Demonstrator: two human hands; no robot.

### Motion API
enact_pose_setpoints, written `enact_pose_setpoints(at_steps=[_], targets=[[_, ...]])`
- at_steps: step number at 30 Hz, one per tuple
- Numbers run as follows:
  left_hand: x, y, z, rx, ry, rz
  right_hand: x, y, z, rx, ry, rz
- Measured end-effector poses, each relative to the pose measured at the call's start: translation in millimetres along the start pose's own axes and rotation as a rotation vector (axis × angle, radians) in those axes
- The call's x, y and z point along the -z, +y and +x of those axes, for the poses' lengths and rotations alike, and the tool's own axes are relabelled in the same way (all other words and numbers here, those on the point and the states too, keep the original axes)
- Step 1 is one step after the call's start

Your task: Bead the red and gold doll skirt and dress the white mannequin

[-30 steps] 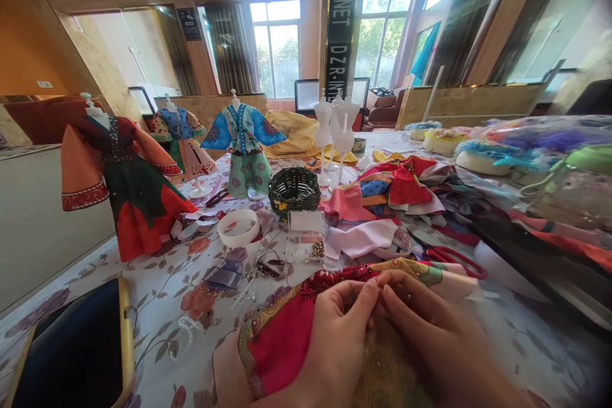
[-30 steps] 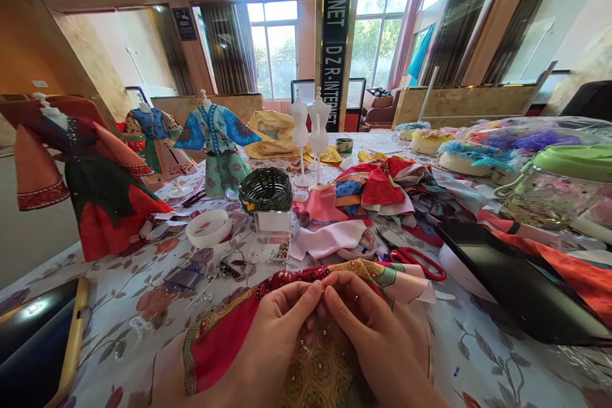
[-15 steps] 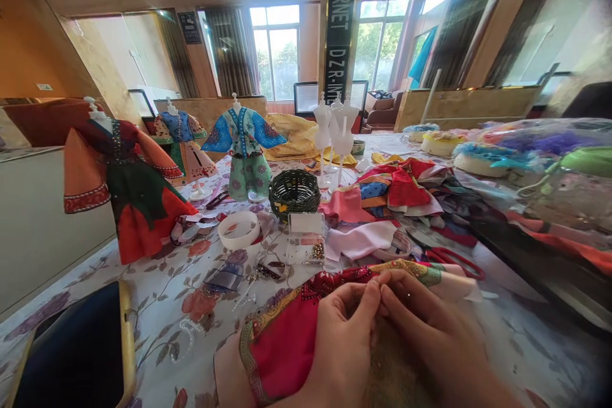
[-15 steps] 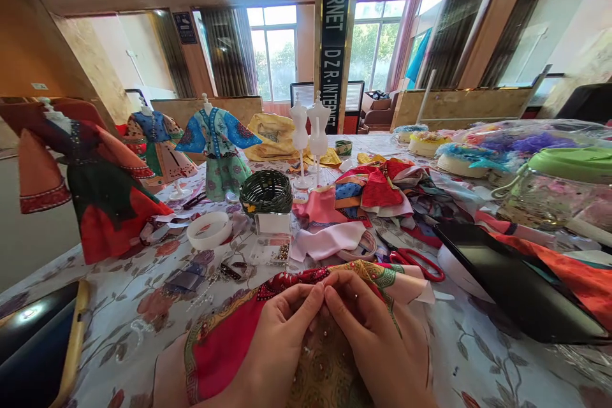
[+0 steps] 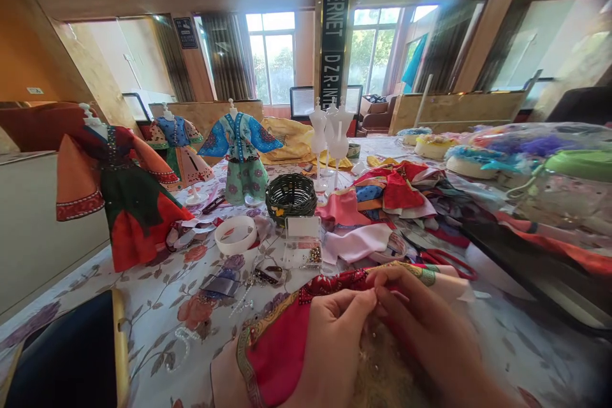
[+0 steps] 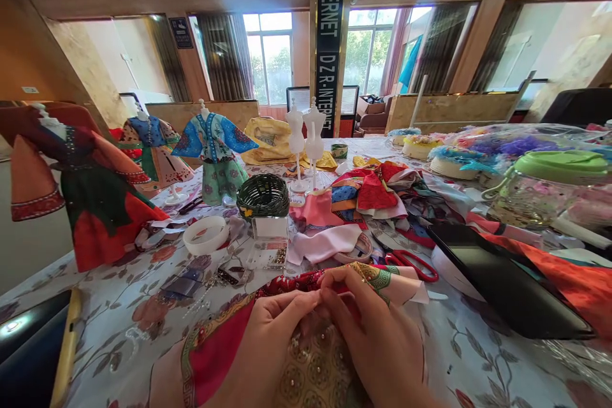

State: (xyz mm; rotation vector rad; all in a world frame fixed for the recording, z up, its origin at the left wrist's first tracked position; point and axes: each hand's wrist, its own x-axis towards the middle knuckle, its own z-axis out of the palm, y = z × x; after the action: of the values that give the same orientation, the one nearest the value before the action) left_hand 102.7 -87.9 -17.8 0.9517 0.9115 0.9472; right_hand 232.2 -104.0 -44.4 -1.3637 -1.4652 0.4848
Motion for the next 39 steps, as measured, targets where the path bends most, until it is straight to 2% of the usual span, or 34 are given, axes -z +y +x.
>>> enact_pose_setpoints(at_steps=[3,6,12,15,20,23,28,31,39], targets=[[1.5,3.4,-1.0,-0.038,-0.037,0.075,2.8,0.5,2.8,0.007,-0.057,0.001],[2.8,5.2,0.5,-0.045,-0.069,0.08,5.4,0.2,4.9,0.07,-0.052,-0.012],[6.1,2.4,5.7,0.121,-0.154,-0.232,11.2,3.1,7.4,0.201,-0.08,-0.102],[7.4,2.7,6.0,0.145,-0.184,-0.302,13.0,5.8,7.7,0.283,-0.065,-0.129],[8.9,3.3,7.9,0.278,-0.219,-0.41,13.1,6.5,7.2,0.406,-0.028,-0.146],[9.7,1.9,9.5,0.261,-0.232,-0.401,12.7,8.6,4.9,0.433,-0.013,-0.172],[9.7,3.3,7.5,0.258,-0.191,-0.338,13.3,11.9,-0.8,0.494,-0.024,-0.173],[9.6,4.7,5.5,0.255,-0.235,-0.294,14.2,11.6,-2.7,0.554,-0.021,-0.149],[11.4,-1.3,5.7,0.193,-0.354,-0.279,16.3,10.6,-2.0,0.562,0.023,-0.177]])
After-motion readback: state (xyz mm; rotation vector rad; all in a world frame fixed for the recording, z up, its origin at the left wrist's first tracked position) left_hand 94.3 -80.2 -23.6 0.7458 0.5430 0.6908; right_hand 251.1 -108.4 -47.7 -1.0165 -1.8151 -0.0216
